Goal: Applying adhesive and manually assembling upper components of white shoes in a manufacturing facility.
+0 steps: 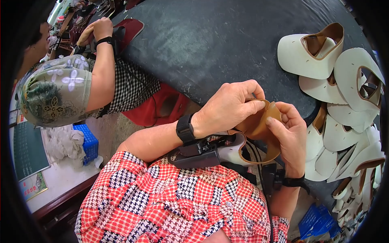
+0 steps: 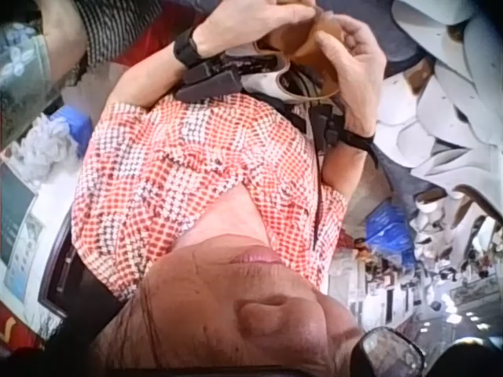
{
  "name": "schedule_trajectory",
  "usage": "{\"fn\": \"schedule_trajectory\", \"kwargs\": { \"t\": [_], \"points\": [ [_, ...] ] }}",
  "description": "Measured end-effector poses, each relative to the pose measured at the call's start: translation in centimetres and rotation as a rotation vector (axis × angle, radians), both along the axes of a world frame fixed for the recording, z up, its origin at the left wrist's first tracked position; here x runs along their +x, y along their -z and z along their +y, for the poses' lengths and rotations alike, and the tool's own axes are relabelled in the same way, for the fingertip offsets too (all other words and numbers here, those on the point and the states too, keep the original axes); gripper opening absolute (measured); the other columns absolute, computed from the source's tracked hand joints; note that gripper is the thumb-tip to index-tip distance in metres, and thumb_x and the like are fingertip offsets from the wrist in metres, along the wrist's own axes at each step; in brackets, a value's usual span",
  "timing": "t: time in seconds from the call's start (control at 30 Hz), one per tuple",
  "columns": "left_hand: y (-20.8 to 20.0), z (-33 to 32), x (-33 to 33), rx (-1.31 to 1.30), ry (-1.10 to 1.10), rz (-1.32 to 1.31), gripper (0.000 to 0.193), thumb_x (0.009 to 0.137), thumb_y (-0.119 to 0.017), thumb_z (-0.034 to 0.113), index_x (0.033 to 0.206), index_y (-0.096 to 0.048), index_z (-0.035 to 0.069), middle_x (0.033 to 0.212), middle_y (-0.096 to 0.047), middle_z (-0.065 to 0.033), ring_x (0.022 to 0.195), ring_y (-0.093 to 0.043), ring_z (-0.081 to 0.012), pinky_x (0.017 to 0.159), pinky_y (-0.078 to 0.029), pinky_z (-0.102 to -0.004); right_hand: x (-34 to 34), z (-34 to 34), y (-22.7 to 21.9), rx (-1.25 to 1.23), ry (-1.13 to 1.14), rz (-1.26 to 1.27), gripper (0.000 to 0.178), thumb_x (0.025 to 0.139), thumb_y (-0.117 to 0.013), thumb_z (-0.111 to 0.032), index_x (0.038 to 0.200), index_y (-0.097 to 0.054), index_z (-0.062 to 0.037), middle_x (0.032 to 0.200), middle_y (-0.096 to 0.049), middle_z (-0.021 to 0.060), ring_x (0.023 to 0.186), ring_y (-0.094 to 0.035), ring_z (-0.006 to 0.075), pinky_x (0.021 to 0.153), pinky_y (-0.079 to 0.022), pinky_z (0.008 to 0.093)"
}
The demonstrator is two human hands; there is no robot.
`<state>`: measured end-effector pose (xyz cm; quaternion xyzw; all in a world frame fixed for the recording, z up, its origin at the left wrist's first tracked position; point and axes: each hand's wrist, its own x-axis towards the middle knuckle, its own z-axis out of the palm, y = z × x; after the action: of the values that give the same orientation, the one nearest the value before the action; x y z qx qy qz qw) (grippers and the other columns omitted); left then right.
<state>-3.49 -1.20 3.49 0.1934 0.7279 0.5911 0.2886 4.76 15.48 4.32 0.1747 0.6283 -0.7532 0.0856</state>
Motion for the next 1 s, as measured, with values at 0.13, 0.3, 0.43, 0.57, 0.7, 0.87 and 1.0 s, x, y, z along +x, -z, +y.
{"fn": "schedule_trajectory", "kwargs": {
  "t": [0.13,0.3,0.43,0.57,0.7,0.87,1.0],
  "points": [
    [0.3,0.4,0.2,0.006,0.007,0.002,0.012,0.089,-0.055,0.012,0.092,-0.056,0.001,0.078,-0.059,0.0006,0.072,-0.052,-0.0039,0.063,-0.044,-0.0192,0.2,0.4,1.1,-0.044,0.049,0.010,0.022,0.084,-0.059,0.000,0.105,-0.056,0.0042,0.087,-0.062,0.0038,0.076,-0.058,0.0056,0.067,-0.046,0.0173],
    [1.3,0.7,0.9,0.045,0.001,-0.169,0.013,0.091,-0.053,0.011,0.095,-0.055,-0.001,0.081,-0.059,0.0006,0.074,-0.051,-0.0038,0.066,-0.044,-0.0184,0.3,0.8,1.7,-0.079,0.126,-0.002,0.016,0.084,-0.059,0.001,0.100,-0.059,0.0035,0.086,-0.063,0.0035,0.074,-0.058,0.0055,0.067,-0.046,0.0176],
    [1.5,0.7,1.3,0.087,-0.029,-0.249,0.014,0.091,-0.052,0.010,0.097,-0.055,-0.002,0.084,-0.059,-0.0003,0.077,-0.052,-0.0038,0.069,-0.044,-0.0179,0.4,0.8,2.3,-0.005,0.138,0.027,0.016,0.083,-0.060,0.001,0.099,-0.059,0.0035,0.085,-0.063,0.0031,0.075,-0.057,0.0056,0.067,-0.045,0.0176],
    [1.4,0.7,1.3,0.094,-0.054,-0.292,0.014,0.091,-0.053,0.010,0.098,-0.055,-0.002,0.085,-0.059,-0.0010,0.078,-0.053,-0.0040,0.070,-0.045,-0.0183,0.3,1.0,2.3,0.058,0.134,0.035,0.015,0.083,-0.062,-0.001,0.098,-0.062,0.0030,0.084,-0.063,0.0021,0.074,-0.056,0.0052,0.068,-0.044,0.0173],
    [1.6,0.9,1.3,0.117,-0.093,-0.323,0.015,0.090,-0.054,0.012,0.098,-0.056,-0.001,0.084,-0.060,-0.0008,0.076,-0.054,-0.0042,0.069,-0.045,-0.0184,-0.1,1.4,2.8,0.090,0.117,0.054,0.015,0.083,-0.063,-0.002,0.097,-0.063,0.0024,0.084,-0.063,0.0006,0.074,-0.054,0.0046,0.068,-0.043,0.0178],
    [2.1,1.0,1.3,0.076,-0.121,-0.339,0.015,0.089,-0.056,0.012,0.097,-0.056,-0.001,0.084,-0.060,-0.0001,0.075,-0.054,-0.0040,0.067,-0.045,-0.0184,-0.3,1.6,3.4,0.041,0.070,0.048,0.013,0.083,-0.062,-0.002,0.096,-0.063,0.0025,0.084,-0.062,0.0002,0.075,-0.054,0.0053,0.067,-0.044,0.0187],
    [2.2,1.2,1.0,0.029,-0.169,-0.346,0.014,0.088,-0.056,0.011,0.094,-0.057,-0.002,0.080,-0.061,-0.0012,0.071,-0.055,-0.0040,0.064,-0.045,-0.0181,-0.2,1.9,3.8,0.428,-0.101,0.306,0.009,0.082,-0.062,-0.001,0.090,-0.063,0.0010,0.080,-0.062,0.0031,0.073,-0.056,0.0091,0.065,-0.045,0.0203]
  ]
}}
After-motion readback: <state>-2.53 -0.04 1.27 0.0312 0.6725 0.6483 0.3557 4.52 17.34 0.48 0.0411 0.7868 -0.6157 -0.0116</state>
